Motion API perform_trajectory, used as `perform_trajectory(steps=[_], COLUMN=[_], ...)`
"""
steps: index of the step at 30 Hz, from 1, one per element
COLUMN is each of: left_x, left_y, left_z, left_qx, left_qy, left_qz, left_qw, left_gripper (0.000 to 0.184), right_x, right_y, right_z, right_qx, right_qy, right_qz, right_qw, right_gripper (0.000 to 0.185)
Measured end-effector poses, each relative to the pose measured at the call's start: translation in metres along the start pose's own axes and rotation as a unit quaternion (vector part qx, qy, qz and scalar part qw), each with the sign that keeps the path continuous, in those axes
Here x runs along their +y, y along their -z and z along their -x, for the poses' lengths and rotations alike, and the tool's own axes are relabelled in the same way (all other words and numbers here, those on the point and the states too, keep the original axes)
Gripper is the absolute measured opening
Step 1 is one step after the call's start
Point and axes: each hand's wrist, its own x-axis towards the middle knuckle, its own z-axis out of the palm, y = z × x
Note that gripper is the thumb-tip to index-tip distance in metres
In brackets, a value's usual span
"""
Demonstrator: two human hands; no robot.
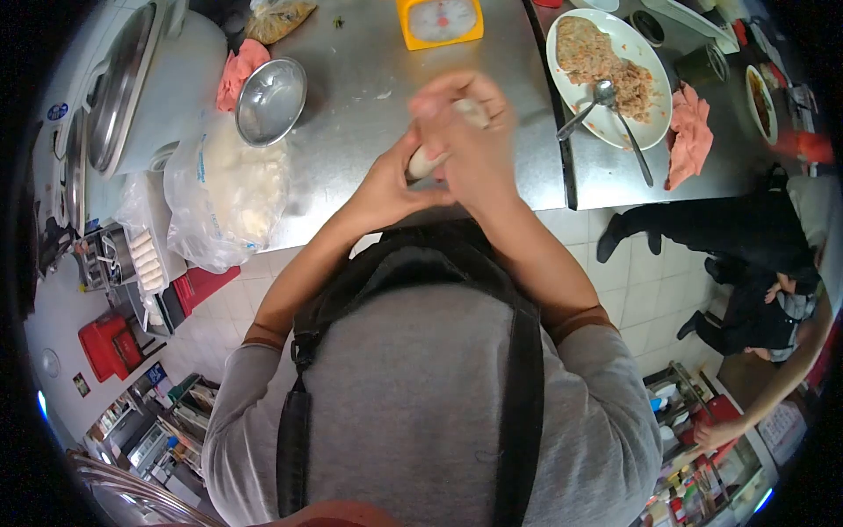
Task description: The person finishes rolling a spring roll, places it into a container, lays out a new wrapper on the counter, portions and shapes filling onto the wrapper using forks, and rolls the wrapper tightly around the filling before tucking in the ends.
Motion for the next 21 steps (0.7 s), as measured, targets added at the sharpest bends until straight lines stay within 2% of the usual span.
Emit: perform_trajectory(steps=[2, 3, 4, 5, 6, 7, 9, 10, 12, 13, 14, 16, 18, 21], left_x=[0.003, 0.006, 0.009, 0.009, 0.007, 0.003, -0.007, -0.012, -0.027, -0.035, -0.043, -0.056, -0.061, -0.062], left_y=[-0.003, 0.001, 0.011, 0.022, 0.033, 0.046, 0.067, 0.075, 0.078, 0.077, 0.075, 0.057, 0.039, 0.019], left_z=[-0.005, -0.006, -0.003, 0.001, 0.005, 0.009, 0.02, 0.025, 0.031, 0.034, 0.036, 0.035, 0.029, 0.022], left_qx=[-0.009, -0.005, -0.008, -0.011, -0.005, -0.011, -0.017, -0.026, -0.036, -0.028, -0.019, -0.025, -0.031, 0.017], left_qy=[0.118, 0.117, 0.11, 0.105, 0.108, 0.119, 0.134, 0.129, 0.127, 0.065, 0.001, 0.003, 0.005, -0.045], left_qz=[-0.087, -0.085, -0.178, -0.27, -0.269, -0.318, -0.367, -0.383, -0.396, -0.429, -0.46, -0.437, -0.415, -0.385], left_qw=[0.989, 0.989, 0.978, 0.957, 0.957, 0.94, 0.92, 0.914, 0.908, 0.9, 0.888, 0.899, 0.909, 0.922], left_gripper=[0.06, 0.06, 0.055, 0.051, 0.051, 0.048, 0.044, 0.041, 0.038, 0.037, 0.037, 0.036, 0.036, 0.041], right_x=[-0.006, 0.002, 0.007, 0.011, 0.015, 0.018, 0.024, 0.03, 0.048, 0.062, 0.071, 0.078, 0.08, 0.085], right_y=[0.011, 0.034, 0.035, 0.034, 0.033, 0.034, 0.043, 0.049, 0.066, 0.075, 0.082, 0.08, 0.077, 0.079], right_z=[-0.005, -0.009, -0.005, -0.001, 0.003, 0.009, 0.022, 0.027, 0.042, 0.043, 0.047, 0.049, 0.051, 0.055], right_qx=[0.029, -0.025, -0.028, 0.029, 0.085, 0.081, 0.024, 0.022, -0.134, -0.167, -0.166, -0.127, -0.109, -0.079], right_qy=[0.02, 0.015, 0.011, -0.009, -0.029, -0.033, -0.21, -0.212, -0.235, -0.239, -0.241, -0.202, -0.173, -0.135], right_qz=[-0.139, -0.211, -0.21, -0.155, -0.099, -0.101, -0.017, -0.018, 0.154, 0.175, 0.175, 0.233, 0.216, 0.209], right_qw=[0.99, 0.977, 0.977, 0.987, 0.991, 0.991, 0.977, 0.977, 0.95, 0.94, 0.94, 0.943, 0.955, 0.965], right_gripper=[0.014, 0.012, 0.012, 0.016, 0.021, 0.021, 0.033, 0.033, 0.044, 0.052, 0.052, 0.057, 0.055, 0.053])
